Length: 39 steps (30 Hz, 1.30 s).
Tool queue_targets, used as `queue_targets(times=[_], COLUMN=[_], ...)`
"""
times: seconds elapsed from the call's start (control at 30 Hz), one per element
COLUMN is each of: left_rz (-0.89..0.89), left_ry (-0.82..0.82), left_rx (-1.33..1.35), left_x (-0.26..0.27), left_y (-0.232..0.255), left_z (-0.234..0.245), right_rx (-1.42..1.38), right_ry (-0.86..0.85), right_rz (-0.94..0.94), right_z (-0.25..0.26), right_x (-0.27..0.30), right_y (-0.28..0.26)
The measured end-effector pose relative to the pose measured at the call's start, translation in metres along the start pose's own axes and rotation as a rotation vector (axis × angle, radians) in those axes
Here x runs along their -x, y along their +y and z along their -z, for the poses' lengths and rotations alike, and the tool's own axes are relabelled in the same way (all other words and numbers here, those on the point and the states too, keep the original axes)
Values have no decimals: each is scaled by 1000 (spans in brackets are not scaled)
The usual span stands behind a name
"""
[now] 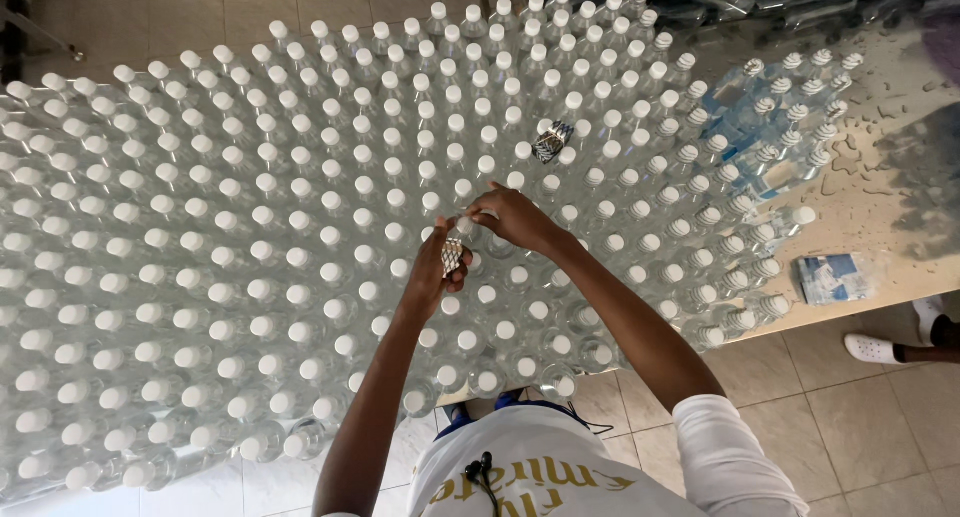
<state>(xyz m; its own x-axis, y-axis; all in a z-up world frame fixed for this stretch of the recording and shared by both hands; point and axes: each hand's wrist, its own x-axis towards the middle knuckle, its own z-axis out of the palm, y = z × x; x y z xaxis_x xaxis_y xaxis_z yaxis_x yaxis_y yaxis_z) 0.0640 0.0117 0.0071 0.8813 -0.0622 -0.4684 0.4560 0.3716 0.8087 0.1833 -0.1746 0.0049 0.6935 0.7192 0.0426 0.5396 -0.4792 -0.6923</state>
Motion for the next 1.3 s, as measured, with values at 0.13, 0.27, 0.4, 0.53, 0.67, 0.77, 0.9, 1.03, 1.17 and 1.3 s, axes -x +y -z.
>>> queue_targets(times=[0.13,0.27,0.4,0.53,0.67,0.77,0.9,1.03,1.17,1.3], left_rz=[-8,-6,14,10,15,24,21,2,-57,-156], left_ry=[8,17,23,23,17,-7,17,48,49,-15], left_rx=[-12,-36,-74,-88,-101,-56,15,46,3,-38], left_x=[-8,-5,0,-4,-5,-10,-6,-5,3,-12], left_y=[-4,1,4,-2,-1,2,13,11,21,22], left_z=[5,3,1,5,5,6,11,17,5,-10], right_rx=[164,187,184,127,193,268,375,331,-78,-316], right_ry=[21,2,-58,-65,-51,-78,-146,-219,24,13], right_rz=[69,95,78,60,106,177,149,102,187,129], right_z=[-7,-12,-14,-17,-19,-32,-49,-29,20,30], right_x=[-3,-9,-10,-9,-10,-20,-32,-27,-14,-9], right_y=[4,2,-4,9,8,28,50,32,-34,-56])
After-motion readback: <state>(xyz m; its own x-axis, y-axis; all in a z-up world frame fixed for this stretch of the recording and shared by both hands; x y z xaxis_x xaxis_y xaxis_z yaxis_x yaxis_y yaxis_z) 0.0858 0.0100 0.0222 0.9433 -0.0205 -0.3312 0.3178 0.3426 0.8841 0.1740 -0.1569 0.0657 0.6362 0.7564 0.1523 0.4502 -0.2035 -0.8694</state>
